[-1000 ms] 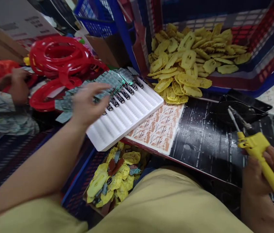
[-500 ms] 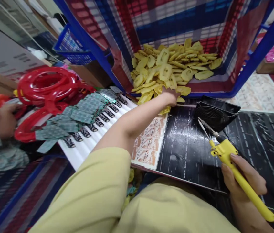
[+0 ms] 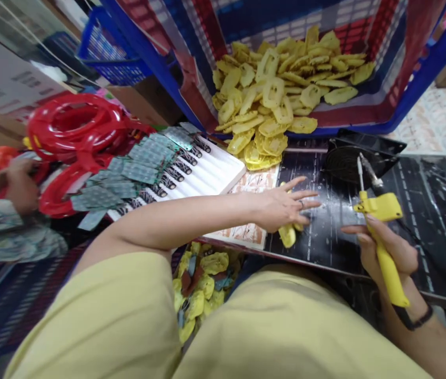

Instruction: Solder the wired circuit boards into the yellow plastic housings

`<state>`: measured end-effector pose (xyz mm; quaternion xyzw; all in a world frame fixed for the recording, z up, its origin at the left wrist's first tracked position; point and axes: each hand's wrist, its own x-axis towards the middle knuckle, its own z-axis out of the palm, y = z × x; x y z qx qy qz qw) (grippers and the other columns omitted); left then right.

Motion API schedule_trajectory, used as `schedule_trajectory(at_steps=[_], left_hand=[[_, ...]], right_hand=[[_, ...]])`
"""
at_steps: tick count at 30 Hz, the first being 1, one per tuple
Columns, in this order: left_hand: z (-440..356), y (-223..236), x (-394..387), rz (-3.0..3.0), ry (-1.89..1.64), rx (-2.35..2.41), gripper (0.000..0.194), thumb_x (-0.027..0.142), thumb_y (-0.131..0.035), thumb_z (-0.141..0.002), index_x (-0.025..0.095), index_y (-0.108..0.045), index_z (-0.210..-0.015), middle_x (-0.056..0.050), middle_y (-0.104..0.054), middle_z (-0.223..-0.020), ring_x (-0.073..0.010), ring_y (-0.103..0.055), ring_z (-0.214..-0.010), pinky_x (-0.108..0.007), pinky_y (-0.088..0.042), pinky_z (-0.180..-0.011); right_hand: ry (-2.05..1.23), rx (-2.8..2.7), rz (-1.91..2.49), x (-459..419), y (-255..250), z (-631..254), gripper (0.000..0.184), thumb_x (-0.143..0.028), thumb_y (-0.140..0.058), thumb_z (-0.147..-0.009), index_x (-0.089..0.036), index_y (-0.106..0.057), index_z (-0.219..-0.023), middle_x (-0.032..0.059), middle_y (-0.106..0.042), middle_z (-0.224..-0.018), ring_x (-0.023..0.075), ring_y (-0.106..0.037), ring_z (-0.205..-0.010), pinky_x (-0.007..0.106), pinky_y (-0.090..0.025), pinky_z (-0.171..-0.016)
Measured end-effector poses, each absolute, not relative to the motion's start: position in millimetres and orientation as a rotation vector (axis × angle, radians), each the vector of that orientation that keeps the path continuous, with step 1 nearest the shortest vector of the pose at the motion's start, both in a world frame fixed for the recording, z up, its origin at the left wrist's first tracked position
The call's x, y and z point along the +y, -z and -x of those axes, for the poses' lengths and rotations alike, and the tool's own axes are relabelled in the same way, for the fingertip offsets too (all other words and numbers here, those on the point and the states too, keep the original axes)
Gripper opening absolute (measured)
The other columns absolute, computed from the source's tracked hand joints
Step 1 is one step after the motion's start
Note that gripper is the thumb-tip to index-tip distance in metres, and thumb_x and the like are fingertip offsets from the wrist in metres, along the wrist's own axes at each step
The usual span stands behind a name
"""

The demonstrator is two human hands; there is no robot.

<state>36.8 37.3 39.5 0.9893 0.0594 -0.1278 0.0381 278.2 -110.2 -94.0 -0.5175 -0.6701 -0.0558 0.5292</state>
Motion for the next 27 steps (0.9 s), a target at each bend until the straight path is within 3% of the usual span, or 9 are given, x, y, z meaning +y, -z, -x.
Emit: schedule_trajectory(at_steps=[3,5,8,11,15,19,25,27], left_hand=[[-32,-21,37,-3.067,0.263,0.333,0.088,0.000,-0.062,-0.085,0.036,-0.056,-0.166,-0.005,-0.036,-0.186,-0.0309,-0.029,-0.175,-0.064,-0.018,-0.143],[-23,-9,33,-3.047,0.176,0.523,0.085,0.003,-0.059,-0.091,0.025,-0.047,-0.173,-0.015,-0.034,-0.186,-0.0341,-0.029,-0.175,-0.065,-0.021,-0.142],[-9,12,10,-2.968,0.002,0.803,0.063,0.018,-0.056,-0.105,0.014,-0.054,-0.167,-0.023,-0.041,-0.181,-0.0367,-0.036,-0.172,-0.062,-0.029,-0.141],[-1,31,-19,-2.897,-0.028,0.785,0.056,0.034,-0.053,-0.112,0.014,-0.059,-0.164,-0.022,-0.048,-0.177,-0.0387,-0.040,-0.170,-0.062,-0.036,-0.138],[5,32,-15,-2.791,0.131,0.544,0.058,0.021,-0.051,-0.109,0.020,-0.057,-0.166,-0.016,-0.051,-0.176,-0.0351,-0.037,-0.172,-0.066,-0.030,-0.140],[3,19,17,-2.681,0.244,0.460,0.071,0.007,-0.056,-0.092,0.029,-0.064,-0.160,-0.007,-0.044,-0.181,-0.0317,-0.034,-0.173,-0.067,-0.023,-0.142],[-17,30,-2,-2.772,-0.041,0.712,0.049,0.031,-0.056,-0.110,0.024,-0.068,-0.156,-0.016,-0.053,-0.175,-0.0360,-0.045,-0.167,-0.066,-0.034,-0.138],[-16,32,-2,-2.786,-0.036,0.661,0.048,0.036,-0.052,-0.114,0.023,-0.067,-0.157,-0.015,-0.055,-0.173,-0.0333,-0.048,-0.165,-0.062,-0.037,-0.138]], right_hand=[[0.261,-1.684,1.183,-112,82,-273,0.013,-0.028,-0.068,-0.108,-0.023,-0.080,-0.106,0.0003,-0.085,-0.089,0.0169,-0.082,-0.072,0.022,-0.067,-0.074],[0.334,-1.691,1.180,-114,76,-270,0.012,-0.021,-0.067,-0.108,-0.023,-0.079,-0.106,0.0009,-0.086,-0.095,0.0166,-0.083,-0.075,0.021,-0.066,-0.073],[0.338,-1.689,1.213,-116,74,-268,0.010,-0.020,-0.071,-0.106,-0.024,-0.079,-0.110,0.0016,-0.086,-0.103,0.0172,-0.084,-0.083,0.022,-0.066,-0.074],[0.368,-1.728,1.202,-113,74,-270,0.015,-0.019,-0.072,-0.105,-0.025,-0.079,-0.117,0.0005,-0.086,-0.103,0.0159,-0.084,-0.083,0.022,-0.066,-0.075],[0.442,-1.803,1.167,-104,71,-274,0.020,-0.015,-0.072,-0.104,-0.025,-0.081,-0.119,-0.0026,-0.085,-0.094,0.0134,-0.079,-0.072,0.022,-0.062,-0.070],[0.441,-1.759,1.216,-98,74,-272,0.019,-0.020,-0.071,-0.105,-0.026,-0.077,-0.123,0.0021,-0.085,-0.113,0.0188,-0.082,-0.092,0.028,-0.065,-0.082],[0.415,-1.936,1.383,-78,86,-272,0.024,-0.035,-0.075,-0.103,-0.024,-0.072,-0.124,0.0101,-0.079,-0.113,0.0265,-0.079,-0.105,0.035,-0.065,-0.087],[0.390,-2.044,1.379,-68,89,-277,0.023,-0.035,-0.072,-0.105,-0.024,-0.071,-0.125,0.0124,-0.078,-0.118,0.0282,-0.077,-0.114,0.039,-0.065,-0.095]])
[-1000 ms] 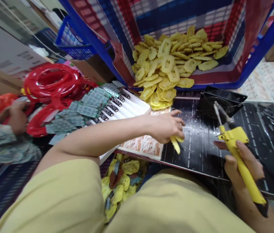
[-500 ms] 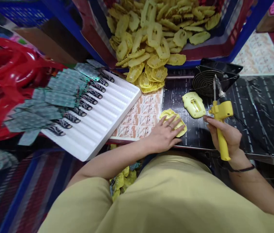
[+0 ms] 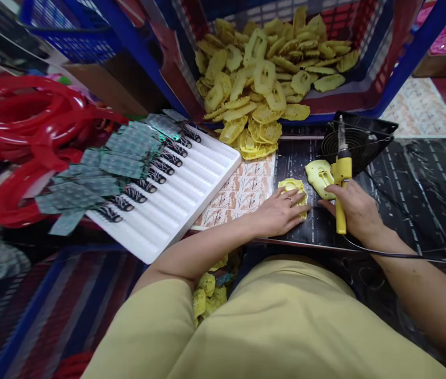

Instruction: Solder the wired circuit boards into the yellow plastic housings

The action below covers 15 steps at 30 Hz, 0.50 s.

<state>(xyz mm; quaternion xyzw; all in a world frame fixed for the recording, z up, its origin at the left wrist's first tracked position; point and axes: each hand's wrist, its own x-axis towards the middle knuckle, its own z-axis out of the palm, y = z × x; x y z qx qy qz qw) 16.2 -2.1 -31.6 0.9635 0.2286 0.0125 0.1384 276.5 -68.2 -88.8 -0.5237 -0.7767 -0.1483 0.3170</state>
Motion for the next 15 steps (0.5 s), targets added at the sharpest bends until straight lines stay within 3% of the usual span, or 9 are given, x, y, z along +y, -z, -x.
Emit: schedule_trajectory(at_steps=[3,7,11,15], left_hand=[[-13,19,26,-2.761,-0.130,0.868,0.051,0.033,-0.046,-0.116,0.021,-0.061,-0.163,-0.014,-0.053,-0.175,-0.0287,-0.050,-0.164,-0.057,-0.038,-0.139],[-21,-8,92,-2.764,-0.118,1.336,0.058,0.022,-0.052,-0.109,0.013,-0.057,-0.166,-0.018,-0.047,-0.179,-0.0337,-0.040,-0.170,-0.056,-0.034,-0.141],[-42,-11,134,-2.784,0.007,1.495,0.064,0.023,-0.056,-0.104,0.012,-0.056,-0.167,-0.020,-0.045,-0.180,-0.0372,-0.038,-0.169,-0.053,-0.036,-0.138],[-54,4,146,-2.806,0.031,1.503,0.055,0.021,-0.044,-0.105,0.006,-0.071,-0.150,-0.025,-0.067,-0.158,-0.0379,-0.058,-0.153,-0.053,-0.042,-0.131]], right_hand=[[0.373,-2.161,1.290,-52,91,-283,0.023,-0.036,-0.069,-0.106,-0.023,-0.070,-0.125,0.0146,-0.077,-0.124,0.0311,-0.073,-0.128,0.044,-0.066,-0.103],[0.330,-2.201,1.303,-37,92,-283,0.022,-0.035,-0.069,-0.105,-0.023,-0.070,-0.123,0.0148,-0.077,-0.127,0.0312,-0.071,-0.133,0.042,-0.068,-0.097],[0.265,-2.054,1.367,-49,88,-276,0.018,-0.030,-0.064,-0.104,-0.024,-0.071,-0.120,0.0125,-0.080,-0.120,0.0282,-0.078,-0.115,0.034,-0.066,-0.079],[0.244,-1.915,1.415,-83,83,-266,0.025,-0.028,-0.059,-0.106,-0.024,-0.065,-0.130,0.0079,-0.080,-0.118,0.0195,-0.080,-0.088,0.030,-0.066,-0.075]])
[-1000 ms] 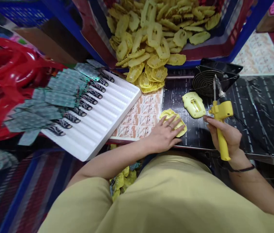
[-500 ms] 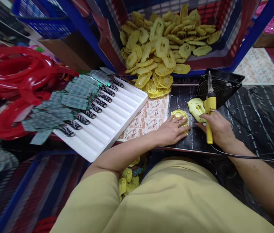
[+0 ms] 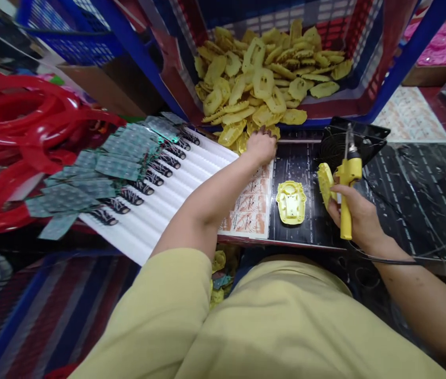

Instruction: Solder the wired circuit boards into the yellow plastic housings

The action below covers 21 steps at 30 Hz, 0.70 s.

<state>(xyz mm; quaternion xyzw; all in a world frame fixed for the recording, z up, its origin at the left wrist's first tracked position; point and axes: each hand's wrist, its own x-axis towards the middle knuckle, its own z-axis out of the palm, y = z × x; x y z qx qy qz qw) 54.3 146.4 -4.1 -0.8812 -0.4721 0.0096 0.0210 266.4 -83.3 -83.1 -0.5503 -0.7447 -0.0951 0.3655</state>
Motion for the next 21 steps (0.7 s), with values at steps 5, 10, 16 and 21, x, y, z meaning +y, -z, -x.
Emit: schedule_trajectory(at_steps=[5,10,16,21], left_hand=[[-44,7,163,2.749,0.068,-1.400,0.053,0.009,-0.044,-0.100,0.011,-0.079,-0.139,-0.024,-0.077,-0.140,-0.0383,-0.071,-0.137,-0.051,-0.054,-0.116],[-11,-10,143,2.719,0.498,-1.373,0.039,0.017,-0.047,-0.111,0.020,-0.076,-0.136,-0.012,-0.084,-0.113,-0.0256,-0.080,-0.105,-0.037,-0.060,-0.095],[35,13,25,2.741,0.514,-1.217,0.043,0.016,-0.039,-0.114,0.014,-0.081,-0.123,-0.015,-0.086,-0.107,-0.0237,-0.083,-0.094,-0.044,-0.067,-0.101],[58,49,-18,2.926,0.233,-1.091,0.048,0.014,-0.037,-0.113,0.011,-0.076,-0.141,-0.020,-0.075,-0.150,-0.0311,-0.071,-0.145,-0.053,-0.059,-0.123]], right_hand=[[0.363,-1.744,1.516,-118,82,-255,0.023,-0.035,-0.060,-0.110,-0.025,-0.063,-0.130,0.0052,-0.081,-0.118,0.0171,-0.081,-0.084,0.026,-0.062,-0.065],[0.615,-1.822,1.461,-126,75,-271,0.019,-0.029,-0.075,-0.103,-0.022,-0.072,-0.120,0.0012,-0.077,-0.086,0.0144,-0.068,-0.065,0.027,-0.049,-0.064],[0.416,-2.109,1.144,-104,71,-291,0.030,-0.027,-0.076,-0.102,-0.025,-0.065,-0.130,0.0008,-0.077,-0.099,0.0186,-0.074,-0.084,0.045,-0.058,-0.111],[0.303,-2.224,1.068,-97,73,-289,0.028,-0.032,-0.075,-0.104,-0.021,-0.066,-0.128,0.0035,-0.075,-0.095,0.0208,-0.074,-0.089,0.036,-0.060,-0.091]])
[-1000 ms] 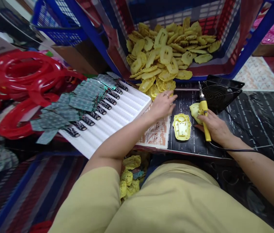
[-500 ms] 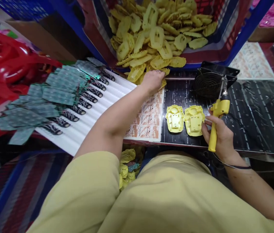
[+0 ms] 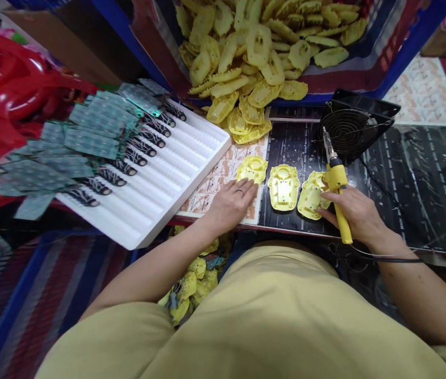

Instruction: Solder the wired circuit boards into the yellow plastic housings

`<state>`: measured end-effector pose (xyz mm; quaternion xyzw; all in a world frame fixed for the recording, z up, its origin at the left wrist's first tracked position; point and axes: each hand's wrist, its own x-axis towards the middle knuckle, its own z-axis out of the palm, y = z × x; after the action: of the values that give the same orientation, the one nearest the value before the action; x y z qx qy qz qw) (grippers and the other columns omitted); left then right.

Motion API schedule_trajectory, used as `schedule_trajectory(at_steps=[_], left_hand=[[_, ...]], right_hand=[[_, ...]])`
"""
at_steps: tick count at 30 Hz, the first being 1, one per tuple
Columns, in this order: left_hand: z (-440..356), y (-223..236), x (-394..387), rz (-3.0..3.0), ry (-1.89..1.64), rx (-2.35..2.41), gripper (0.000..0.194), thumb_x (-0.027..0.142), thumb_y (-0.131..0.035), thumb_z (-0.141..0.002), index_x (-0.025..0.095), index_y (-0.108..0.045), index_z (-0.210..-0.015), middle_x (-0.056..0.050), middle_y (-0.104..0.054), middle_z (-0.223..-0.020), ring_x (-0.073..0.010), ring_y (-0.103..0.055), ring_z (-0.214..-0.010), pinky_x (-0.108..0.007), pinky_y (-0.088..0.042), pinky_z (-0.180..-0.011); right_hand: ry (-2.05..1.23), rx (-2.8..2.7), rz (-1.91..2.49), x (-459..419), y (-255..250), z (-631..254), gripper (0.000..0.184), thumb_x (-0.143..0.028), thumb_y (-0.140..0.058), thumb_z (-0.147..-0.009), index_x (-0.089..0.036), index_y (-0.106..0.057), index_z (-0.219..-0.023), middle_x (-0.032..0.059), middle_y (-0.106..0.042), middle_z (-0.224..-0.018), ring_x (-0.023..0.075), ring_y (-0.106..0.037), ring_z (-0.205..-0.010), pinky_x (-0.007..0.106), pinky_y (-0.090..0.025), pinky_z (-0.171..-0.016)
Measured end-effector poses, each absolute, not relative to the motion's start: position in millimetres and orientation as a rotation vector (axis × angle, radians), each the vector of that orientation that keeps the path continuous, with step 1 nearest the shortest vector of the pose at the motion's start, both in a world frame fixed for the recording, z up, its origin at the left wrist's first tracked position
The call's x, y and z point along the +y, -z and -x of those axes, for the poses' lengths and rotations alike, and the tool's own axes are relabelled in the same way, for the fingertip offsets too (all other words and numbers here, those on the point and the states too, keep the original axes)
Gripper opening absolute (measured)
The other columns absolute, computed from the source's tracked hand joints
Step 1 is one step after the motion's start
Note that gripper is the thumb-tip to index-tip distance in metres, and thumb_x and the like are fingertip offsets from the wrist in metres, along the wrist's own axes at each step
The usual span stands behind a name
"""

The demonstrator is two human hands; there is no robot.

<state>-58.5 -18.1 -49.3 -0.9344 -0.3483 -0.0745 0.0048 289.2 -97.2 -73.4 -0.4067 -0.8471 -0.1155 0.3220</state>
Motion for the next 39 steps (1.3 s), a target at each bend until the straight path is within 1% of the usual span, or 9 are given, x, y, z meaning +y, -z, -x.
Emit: schedule_trajectory(at_steps=[7,12,17,21,24,30,33,36,39], left_hand=[[11,39,-7,3.037,-0.025,-1.622,0.076,0.057,-0.043,-0.116,0.016,-0.032,-0.179,-0.021,-0.029,-0.185,-0.0394,-0.024,-0.176,-0.066,-0.026,-0.141],[-16,34,19,3.175,-0.261,-1.250,0.076,0.059,-0.057,-0.110,0.025,-0.042,-0.176,-0.018,-0.023,-0.188,-0.0407,-0.019,-0.177,-0.071,-0.009,-0.142],[-9,27,53,3.342,-0.251,-0.786,0.079,0.050,-0.066,-0.105,0.018,-0.045,-0.174,-0.018,-0.036,-0.184,-0.0380,-0.028,-0.175,-0.064,-0.017,-0.142],[-20,27,42,3.344,-0.053,-0.919,0.078,0.055,-0.060,-0.106,0.021,-0.047,-0.174,-0.017,-0.033,-0.186,-0.0399,-0.023,-0.176,-0.067,-0.026,-0.138],[-24,35,32,3.359,-0.047,-0.891,0.074,0.059,-0.055,-0.107,0.020,-0.052,-0.171,-0.018,-0.035,-0.185,-0.0401,-0.027,-0.175,-0.070,-0.026,-0.137],[-2,38,53,3.392,-0.068,-0.633,0.071,0.047,-0.073,-0.100,0.018,-0.061,-0.164,-0.018,-0.048,-0.178,-0.0370,-0.040,-0.170,-0.059,-0.025,-0.141],[11,21,73,3.326,-0.032,-0.801,0.064,0.039,-0.066,-0.105,0.015,-0.061,-0.164,-0.020,-0.049,-0.177,-0.0348,-0.049,-0.165,-0.053,-0.034,-0.138],[29,-9,107,3.003,0.069,-1.300,0.050,0.018,-0.051,-0.107,0.010,-0.071,-0.152,-0.023,-0.065,-0.162,-0.0343,-0.063,-0.148,-0.052,-0.046,-0.127],[56,-38,154,2.561,0.004,-1.691,0.050,0.003,-0.047,-0.099,0.006,-0.079,-0.138,-0.025,-0.072,-0.150,-0.0377,-0.059,-0.150,-0.056,-0.042,-0.128]], right_hand=[[0.419,-2.258,1.074,-104,64,-272,0.024,-0.035,-0.076,-0.105,-0.020,-0.068,-0.121,0.0014,-0.072,-0.085,0.0182,-0.069,-0.081,0.030,-0.055,-0.081],[0.357,-2.271,1.018,-111,67,-280,0.026,-0.032,-0.077,-0.103,-0.018,-0.068,-0.123,-0.0008,-0.066,-0.077,0.0180,-0.066,-0.073,0.030,-0.052,-0.071],[0.331,-2.265,1.044,-109,95,-314,0.034,-0.045,-0.075,-0.101,-0.024,-0.070,-0.127,0.0062,-0.074,-0.094,0.0280,-0.073,-0.080,0.044,-0.058,-0.081],[0.149,-2.271,1.057,-110,112,-323,0.039,-0.040,-0.078,-0.096,-0.032,-0.069,-0.133,0.0035,-0.074,-0.089,0.0284,-0.073,-0.072,0.042,-0.059,-0.069],[0.228,-2.259,1.087,-114,116,-313,0.037,-0.045,-0.075,-0.099,-0.027,-0.070,-0.131,0.0025,-0.074,-0.086,0.0262,-0.073,-0.071,0.040,-0.060,-0.072],[0.397,-2.232,1.014,-105,95,-262,0.038,-0.040,-0.072,-0.106,-0.019,-0.066,-0.136,0.0030,-0.073,-0.088,0.0225,-0.072,-0.078,0.038,-0.060,-0.086],[0.445,-2.202,0.982,-99,81,-247,0.044,-0.042,-0.076,-0.105,-0.017,-0.066,-0.140,0.0003,-0.068,-0.082,0.0203,-0.068,-0.073,0.034,-0.057,-0.080],[0.451,-2.139,0.982,-97,76,-247,0.053,-0.040,-0.081,-0.102,-0.016,-0.064,-0.146,-0.0023,-0.063,-0.076,0.0197,-0.065,-0.067,0.035,-0.056,-0.080],[0.470,-2.116,0.981,-95,78,-253,0.058,-0.028,-0.080,-0.102,-0.018,-0.058,-0.155,-0.0005,-0.070,-0.082,0.0202,-0.071,-0.072,0.034,-0.058,-0.082]])
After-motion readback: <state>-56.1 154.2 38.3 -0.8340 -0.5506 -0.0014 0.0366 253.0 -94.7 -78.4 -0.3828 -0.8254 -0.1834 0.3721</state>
